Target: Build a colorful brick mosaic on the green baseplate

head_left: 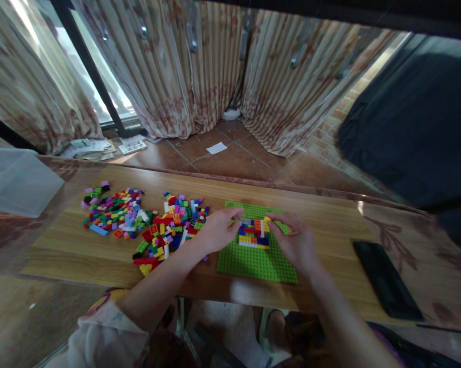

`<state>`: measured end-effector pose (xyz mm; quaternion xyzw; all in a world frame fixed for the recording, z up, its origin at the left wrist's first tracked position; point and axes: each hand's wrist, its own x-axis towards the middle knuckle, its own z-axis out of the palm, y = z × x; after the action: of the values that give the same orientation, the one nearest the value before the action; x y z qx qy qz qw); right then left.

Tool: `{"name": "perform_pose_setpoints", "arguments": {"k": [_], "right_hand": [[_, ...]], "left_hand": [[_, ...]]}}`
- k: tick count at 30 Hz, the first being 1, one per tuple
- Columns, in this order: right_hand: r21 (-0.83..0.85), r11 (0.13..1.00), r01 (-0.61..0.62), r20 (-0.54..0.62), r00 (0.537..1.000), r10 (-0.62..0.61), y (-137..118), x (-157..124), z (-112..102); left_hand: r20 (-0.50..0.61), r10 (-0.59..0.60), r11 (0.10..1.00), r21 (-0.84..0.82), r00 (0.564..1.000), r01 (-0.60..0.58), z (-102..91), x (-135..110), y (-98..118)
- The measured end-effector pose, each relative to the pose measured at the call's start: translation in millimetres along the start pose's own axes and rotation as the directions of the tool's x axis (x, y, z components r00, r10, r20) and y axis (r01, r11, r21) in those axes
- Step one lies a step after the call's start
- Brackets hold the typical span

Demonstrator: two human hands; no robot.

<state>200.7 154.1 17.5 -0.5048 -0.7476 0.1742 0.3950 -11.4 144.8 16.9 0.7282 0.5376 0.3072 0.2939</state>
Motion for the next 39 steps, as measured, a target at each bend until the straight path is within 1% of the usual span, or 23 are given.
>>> {"name": "perform_pose_setpoints", "arguments": {"k": [2,5,9,12,15,20,24,34,39], "right_hand": [[-0.006,1.0,-0.006,0.006,1.0,0.006,1,-5,-5],[0.006,1.0,-0.004,0.04,0.999,0.004,1,-8,-8],[0.008,1.0,-0.015,0.078,0.997,0.015,-1,-9,-6],[0.014,1.0,-0.01,0.094,0.996,0.009,-4,-9,-3],[0.018,0.999,0.036,0.121,0.992,-0.038,-6,-10,5],[-0.008,0.989,0.151,0.16,0.976,-0.148,-7,-7,20],[-0.036,0.977,0.21,0.202,0.959,-0.199,-6,-5,23],[-0.053,0.971,0.231,0.173,0.96,-0.219,-8,-6,21],[-0.052,0.976,0.211,0.143,0.969,-0.202,-9,-4,20]], "left_hand": [[0.001,0.015,1.0,0.015,1.0,-0.015,2.5,0,1],[0.0,0.035,0.999,0.037,0.999,-0.035,6.4,-1,2],[-0.003,0.053,0.997,0.055,0.999,-0.053,9.0,-2,5],[0.015,0.066,0.996,0.057,0.998,-0.067,9.5,-2,6],[0.025,0.086,0.995,0.045,0.996,-0.087,10.4,-2,6],[-0.007,0.079,0.996,0.038,0.997,-0.079,13.3,-1,4],[-0.008,0.072,0.996,0.05,0.997,-0.071,16.6,-1,3],[-0.053,0.073,0.997,0.034,0.996,-0.071,22.1,2,5],[-0.093,0.074,0.997,0.035,0.993,-0.071,26.7,4,3]]}}
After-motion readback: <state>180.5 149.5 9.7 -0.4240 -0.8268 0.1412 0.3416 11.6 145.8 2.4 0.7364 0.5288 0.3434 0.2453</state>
